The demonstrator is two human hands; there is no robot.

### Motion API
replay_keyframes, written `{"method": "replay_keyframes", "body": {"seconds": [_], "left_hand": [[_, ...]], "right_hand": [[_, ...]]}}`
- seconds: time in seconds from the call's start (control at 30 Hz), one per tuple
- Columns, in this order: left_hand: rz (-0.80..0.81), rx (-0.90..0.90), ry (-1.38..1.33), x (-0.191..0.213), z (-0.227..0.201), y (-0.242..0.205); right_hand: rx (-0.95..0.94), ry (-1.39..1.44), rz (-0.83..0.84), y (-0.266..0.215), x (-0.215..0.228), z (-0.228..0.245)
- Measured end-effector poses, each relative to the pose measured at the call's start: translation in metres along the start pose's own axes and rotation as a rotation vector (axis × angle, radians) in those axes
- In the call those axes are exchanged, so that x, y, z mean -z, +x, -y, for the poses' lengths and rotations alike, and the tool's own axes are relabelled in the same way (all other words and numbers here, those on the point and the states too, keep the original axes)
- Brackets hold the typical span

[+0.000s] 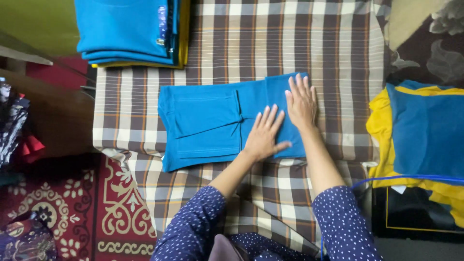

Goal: Folding a blue t-shirt and placing it on a stack of folded shirts.

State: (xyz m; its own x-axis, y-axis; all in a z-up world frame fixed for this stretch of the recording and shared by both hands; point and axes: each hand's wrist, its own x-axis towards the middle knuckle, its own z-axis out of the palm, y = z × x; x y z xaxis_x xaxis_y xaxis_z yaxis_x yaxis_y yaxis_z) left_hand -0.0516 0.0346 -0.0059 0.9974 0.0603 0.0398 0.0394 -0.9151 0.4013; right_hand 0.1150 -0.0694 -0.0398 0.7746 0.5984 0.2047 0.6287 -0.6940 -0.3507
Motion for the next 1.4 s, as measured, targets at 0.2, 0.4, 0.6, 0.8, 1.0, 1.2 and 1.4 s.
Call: {"method": "replay_keyframes", "body": {"seconds": [0.2,0.4,0.6,0.8,1.0,1.2,1.4], "left_hand": [[-0.174,0.009,-0.227,0.057,0.04,-0.014],[-0.309,0.58,0.197,0.076,0.17,-0.041],[-0.27,0.681,0.163,0.087,0.191,-0.056],[-0.337,0.657,0.146,0.08,0.193,-0.055],[-0.347,0.649,0.118,0.076,0.195,-0.054],[-0.353,0.654,0.134,0.072,0.197,-0.056],[-0.346,0.651,0.116,0.074,0.198,-0.054]], "right_hand": [[0.174,-0.128,0.119,0.011,0.003,0.061],[0.063,-0.121,0.263,0.018,0.013,0.075],[-0.105,-0.201,0.209,0.023,0.03,0.031],[0.155,-0.169,0.125,-0.045,0.05,0.019],[0.445,-0.224,0.358,-0.096,0.051,0.037],[0.252,-0.211,0.285,-0.092,0.052,0.05],[0.055,-0.238,0.205,-0.091,0.043,0.055]]}}
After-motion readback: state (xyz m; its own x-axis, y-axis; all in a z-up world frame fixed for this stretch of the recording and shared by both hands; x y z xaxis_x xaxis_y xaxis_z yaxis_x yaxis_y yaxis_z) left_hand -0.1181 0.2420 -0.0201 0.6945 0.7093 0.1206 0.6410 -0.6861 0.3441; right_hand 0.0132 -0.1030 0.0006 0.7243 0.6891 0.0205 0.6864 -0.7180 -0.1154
